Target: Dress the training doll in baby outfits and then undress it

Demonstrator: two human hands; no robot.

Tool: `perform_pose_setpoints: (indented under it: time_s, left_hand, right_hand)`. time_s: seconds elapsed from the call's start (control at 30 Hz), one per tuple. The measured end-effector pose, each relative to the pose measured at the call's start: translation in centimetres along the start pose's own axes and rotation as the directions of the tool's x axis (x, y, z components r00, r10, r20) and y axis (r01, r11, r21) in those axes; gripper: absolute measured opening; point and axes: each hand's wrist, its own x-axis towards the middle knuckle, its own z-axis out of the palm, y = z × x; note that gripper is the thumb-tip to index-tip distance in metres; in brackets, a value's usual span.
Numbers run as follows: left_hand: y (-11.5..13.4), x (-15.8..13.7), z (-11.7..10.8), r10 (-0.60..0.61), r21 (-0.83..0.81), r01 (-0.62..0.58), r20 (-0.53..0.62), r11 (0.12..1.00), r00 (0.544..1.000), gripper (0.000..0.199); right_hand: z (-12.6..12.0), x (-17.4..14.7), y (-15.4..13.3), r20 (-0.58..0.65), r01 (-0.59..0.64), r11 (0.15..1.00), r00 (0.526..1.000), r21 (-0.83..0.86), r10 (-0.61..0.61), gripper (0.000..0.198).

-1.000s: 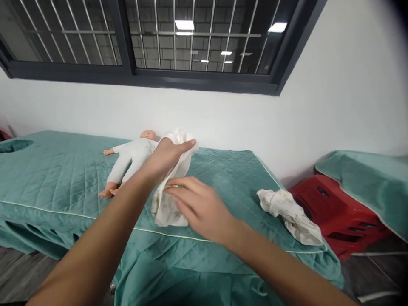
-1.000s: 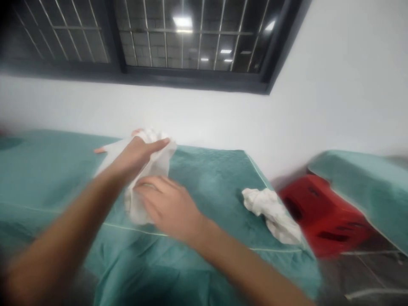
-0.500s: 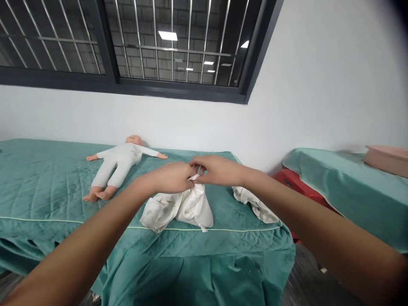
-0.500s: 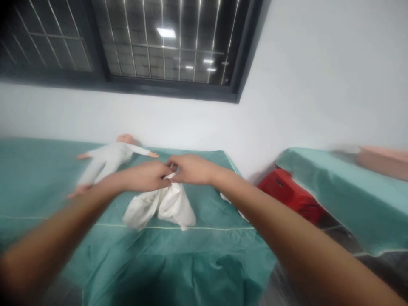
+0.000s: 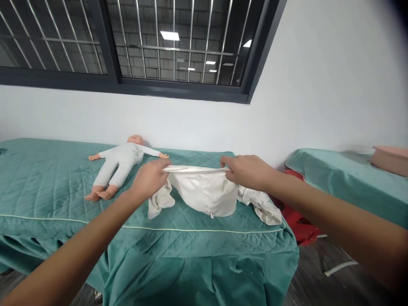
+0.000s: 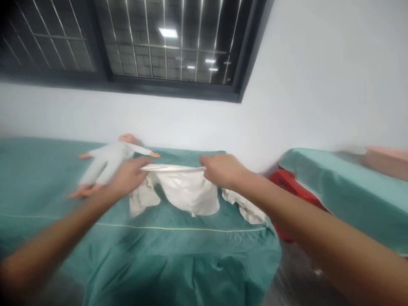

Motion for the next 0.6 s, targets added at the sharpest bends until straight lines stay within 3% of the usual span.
perform_pose_setpoints:
  time_s: [0.07,0.17,0.3,0.37,0.47,0.53,0.6]
  left_hand:
    - [0.5,0.6,-1.2,0.017,-0.125,-0.026,-0.072,0.992,0.997,0.035]
    - [3.4,1.6,-2.6,0.056,-0.223,-0.082,-0.121,0.971,0.991,0.039]
    - [6.1,2.4,-3.8,0.154,-0.122,-0.168,-0.118,0.978,0.981,0.037]
    - [5.6,2.3,-4.2,0.161,0.028,-0.159,-0.129,0.987,0.979,0.033]
    - [3.0,1.6,-4.5,0.111,0.252,-0.078,-0.121,0.965,0.986,0.031]
    - [0.8,1.1,-4.4,0.045,0.291,-0.009,-0.117,0.957,0.992,0.03]
    - [-1.1,0.5,-4.0,-0.024,0.21,0.052,-0.136,0.976,0.99,0.029]
  right_hand:
    - [0.6,0.0,-0.3,-0.04,-0.007,1.0,0.999,-0.018,0.006,0.029]
    - [1.4,0.6,-2.7,-0.205,0.098,0.987,0.976,0.129,-0.071,0.031]
    - [1.6,2.1,-5.2,-0.215,0.105,0.968,0.975,0.227,-0.056,0.026]
    - [1.3,2.7,-4.7,-0.222,0.071,0.977,0.975,0.201,-0.025,0.026]
    - [0.9,2.9,-2.2,-0.275,0.043,0.973,0.961,0.228,0.022,0.035]
    - [1.1,2.6,-0.4,-0.294,0.046,0.958,0.955,0.282,0.04,0.039]
    - [1.7,2.1,1.1,-0.296,0.053,0.931,0.953,0.361,0.06,0.04]
